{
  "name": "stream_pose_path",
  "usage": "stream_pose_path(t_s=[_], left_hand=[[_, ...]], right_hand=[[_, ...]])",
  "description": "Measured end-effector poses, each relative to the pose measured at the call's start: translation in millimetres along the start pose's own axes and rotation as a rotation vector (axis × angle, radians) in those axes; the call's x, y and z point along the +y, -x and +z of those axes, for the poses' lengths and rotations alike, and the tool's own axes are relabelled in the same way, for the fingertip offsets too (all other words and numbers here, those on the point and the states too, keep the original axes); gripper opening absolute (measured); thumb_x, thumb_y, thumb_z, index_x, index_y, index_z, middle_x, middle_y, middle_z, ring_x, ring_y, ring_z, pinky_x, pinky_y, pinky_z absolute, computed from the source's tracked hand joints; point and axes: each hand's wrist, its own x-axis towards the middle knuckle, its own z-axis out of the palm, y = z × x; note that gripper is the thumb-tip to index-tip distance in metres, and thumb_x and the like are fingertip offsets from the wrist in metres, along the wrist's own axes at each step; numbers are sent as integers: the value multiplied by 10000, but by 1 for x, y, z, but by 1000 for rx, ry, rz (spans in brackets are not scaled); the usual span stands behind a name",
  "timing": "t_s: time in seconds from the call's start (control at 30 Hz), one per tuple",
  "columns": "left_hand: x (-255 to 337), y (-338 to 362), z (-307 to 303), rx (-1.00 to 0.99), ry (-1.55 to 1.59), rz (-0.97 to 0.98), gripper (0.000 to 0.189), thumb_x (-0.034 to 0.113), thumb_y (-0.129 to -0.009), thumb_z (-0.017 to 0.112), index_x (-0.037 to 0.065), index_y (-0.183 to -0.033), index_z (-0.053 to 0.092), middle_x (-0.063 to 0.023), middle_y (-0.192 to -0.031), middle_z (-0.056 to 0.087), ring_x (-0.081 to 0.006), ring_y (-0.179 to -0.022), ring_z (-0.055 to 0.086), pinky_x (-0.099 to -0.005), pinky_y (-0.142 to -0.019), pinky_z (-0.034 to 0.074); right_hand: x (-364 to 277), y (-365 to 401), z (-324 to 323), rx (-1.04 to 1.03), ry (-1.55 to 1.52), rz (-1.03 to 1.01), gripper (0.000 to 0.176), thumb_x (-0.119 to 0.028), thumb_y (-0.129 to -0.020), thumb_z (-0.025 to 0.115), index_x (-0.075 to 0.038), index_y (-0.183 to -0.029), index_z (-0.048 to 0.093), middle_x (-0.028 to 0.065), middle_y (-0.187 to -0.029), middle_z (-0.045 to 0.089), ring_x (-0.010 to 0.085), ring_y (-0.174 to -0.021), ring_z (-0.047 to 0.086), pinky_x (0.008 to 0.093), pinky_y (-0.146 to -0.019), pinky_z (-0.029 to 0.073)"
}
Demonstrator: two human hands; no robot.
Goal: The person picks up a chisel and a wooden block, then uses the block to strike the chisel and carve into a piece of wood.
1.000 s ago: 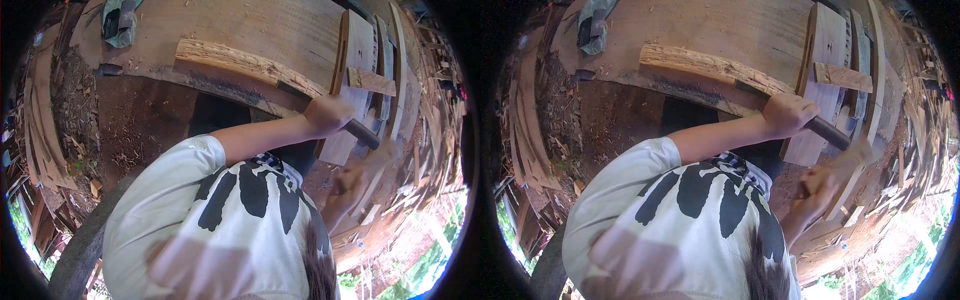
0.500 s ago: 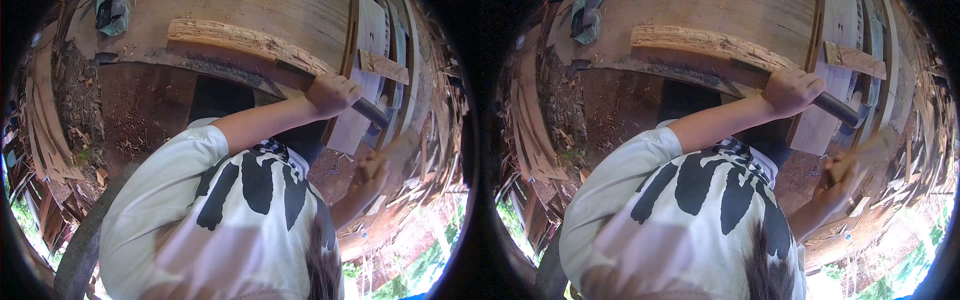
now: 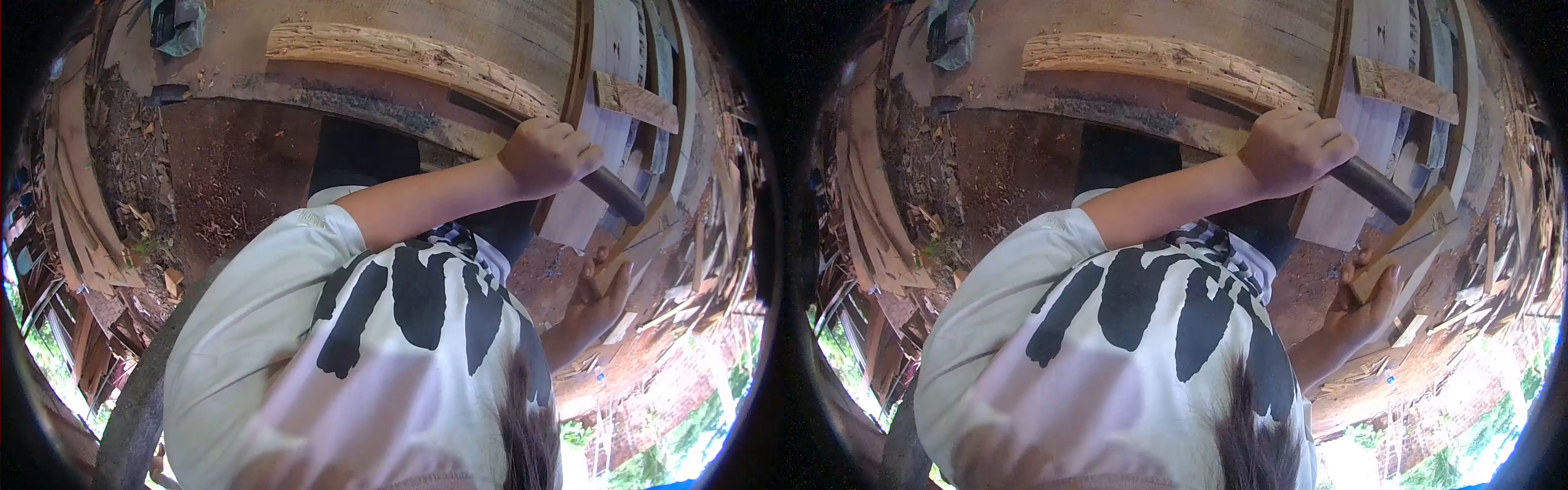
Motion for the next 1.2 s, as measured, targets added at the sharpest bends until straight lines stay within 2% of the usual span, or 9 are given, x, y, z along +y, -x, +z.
stream_pose_path(t_s=[0.43, 0.57, 0.63, 0.77, 0.87, 0.97, 1.13, 1.17, 1.2], left_hand=[[-12, -2, 5, -3, -8, 61, 90, 230, -750, 644, 191, -798, 578, 23, -665, 544, -128, -596, 632, -282, -528, 471], [-9, -3, 5, 21, 1, 64, 84, 226, -748, 643, 195, -790, 577, 25, -666, 545, -128, -599, 633, -283, -526, 470], [-8, -2, 6, 16, -2, 64, 83, 226, -749, 643, 195, -789, 577, 25, -666, 545, -128, -600, 633, -284, -527, 471], [-8, -3, 6, 16, 21, 64, 107, 239, -735, 659, 193, -787, 577, 25, -664, 543, -137, -599, 632, -292, -529, 474], [-11, -3, 7, 20, 2, 63, 128, 249, -722, 672, 193, -789, 578, 25, -663, 545, -143, -598, 633, -299, -531, 477], [-13, -1, 9, 13, 2, 72, 148, 256, -708, 686, 194, -791, 580, 25, -661, 546, -146, -598, 634, -305, -535, 480], [-13, 2, 10, 4, 13, 64, 197, 265, -669, 718, 193, -794, 583, 25, -669, 551, -149, -601, 634, -310, -544, 480], [-13, 3, 11, -2, 5, 59, 219, 271, -658, 730, 190, -801, 585, 24, -680, 559, -154, -610, 636, -314, -548, 481], [-15, 3, 12, -6, -4, 55, 241, 277, -646, 741, 187, -808, 586, 23, -690, 566, -158, -620, 638, -317, -551, 482]], right_hand=[[-2, 8, 9, -22, -45, -32, 444, -296, -1001, 524, 35, -1286, 449, 164, -896, 586, 166, -630, 550, 177, -415, 383], [1, -7, -12, 48, -150, 12, 432, -289, -1005, 518, 32, -1287, 450, 162, -895, 596, 162, -635, 567, 170, -397, 363], [-2, -4, -8, -82, -242, 52, 434, -283, -1004, 520, 31, -1293, 448, 172, -890, 592, 165, -642, 566, 162, -378, 338], [3, 8, 1, 42, -71, 28, 434, -289, -1004, 519, 30, -1289, 450, 179, -897, 586, 167, -645, 572, 154, -365, 321], [2, 9, -2, -123, -69, 58, 432, -300, -1006, 514, 31, -1277, 455, 172, -904, 584, 169, -639, 576, 156, -366, 328], [-1, 4, 0, 24, -104, -53, 416, -306, -1002, 519, 26, -1247, 467, 162, -902, 593, 180, -630, 592, 146, -373, 334], [3, -9, -18, 1, -273, -17, 398, -302, -994, 531, 29, -1209, 479, 159, -898, 591, 163, -662, 587, 174, -423, 414], [4, -4, -22, -4, -272, -20, 398, -302, -994, 531, 29, -1209, 479, 159, -898, 591, 163, -662, 587, 174, -423, 414], [0, 13, -7, 6, 10, -30, 398, -307, -1002, 514, 37, -1198, 477, 156, -908, 590, 154, -659, 583, 172, -419, 412]])
